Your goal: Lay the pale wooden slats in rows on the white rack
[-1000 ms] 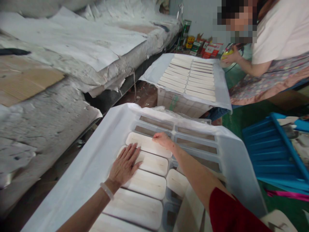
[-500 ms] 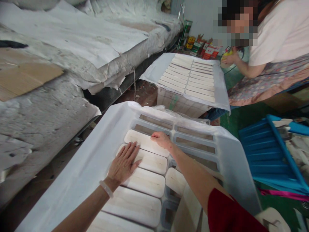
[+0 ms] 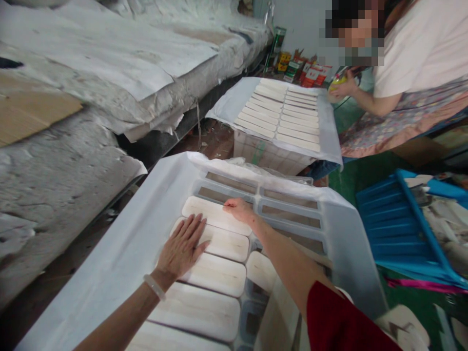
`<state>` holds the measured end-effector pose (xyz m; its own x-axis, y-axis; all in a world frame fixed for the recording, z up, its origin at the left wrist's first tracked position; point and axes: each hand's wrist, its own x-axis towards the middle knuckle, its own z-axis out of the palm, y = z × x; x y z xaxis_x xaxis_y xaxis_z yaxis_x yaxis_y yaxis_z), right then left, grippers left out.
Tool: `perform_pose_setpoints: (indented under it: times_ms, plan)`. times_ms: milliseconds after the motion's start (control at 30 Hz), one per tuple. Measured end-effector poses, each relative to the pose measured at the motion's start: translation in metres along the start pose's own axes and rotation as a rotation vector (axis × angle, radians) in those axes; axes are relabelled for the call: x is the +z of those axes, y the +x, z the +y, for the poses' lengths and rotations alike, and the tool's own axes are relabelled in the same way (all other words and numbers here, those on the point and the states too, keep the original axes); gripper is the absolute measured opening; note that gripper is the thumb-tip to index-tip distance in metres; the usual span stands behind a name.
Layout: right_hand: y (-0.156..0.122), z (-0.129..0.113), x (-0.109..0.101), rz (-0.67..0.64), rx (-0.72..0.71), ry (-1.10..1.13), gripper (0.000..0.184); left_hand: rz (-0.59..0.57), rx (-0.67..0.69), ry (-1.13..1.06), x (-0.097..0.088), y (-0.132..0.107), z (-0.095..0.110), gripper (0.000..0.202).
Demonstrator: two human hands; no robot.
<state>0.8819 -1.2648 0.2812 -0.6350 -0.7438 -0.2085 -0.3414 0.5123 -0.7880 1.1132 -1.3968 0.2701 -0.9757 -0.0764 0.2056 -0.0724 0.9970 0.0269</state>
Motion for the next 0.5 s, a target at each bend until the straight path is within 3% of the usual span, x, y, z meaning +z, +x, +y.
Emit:
perform_pose_setpoints:
  times_ms: [200,300,500]
  plan:
    - [0.002,0.001,0.001,-0.053,-0.02,-0.106,0.019,0.009,0.006,-0.015,0.004,0.001,0.0,0.066]
    - [0.002,0.0,0.001,0.005,-0.04,-0.141,0.008,0.013,0.014,-0.026,0.005,0.001,0.0,0.065]
    - [-0.007,-0.004,0.008,0.184,-0.134,-0.206,0.005,0.029,0.014,-0.059,0.0,0.005,0.001,0.061]
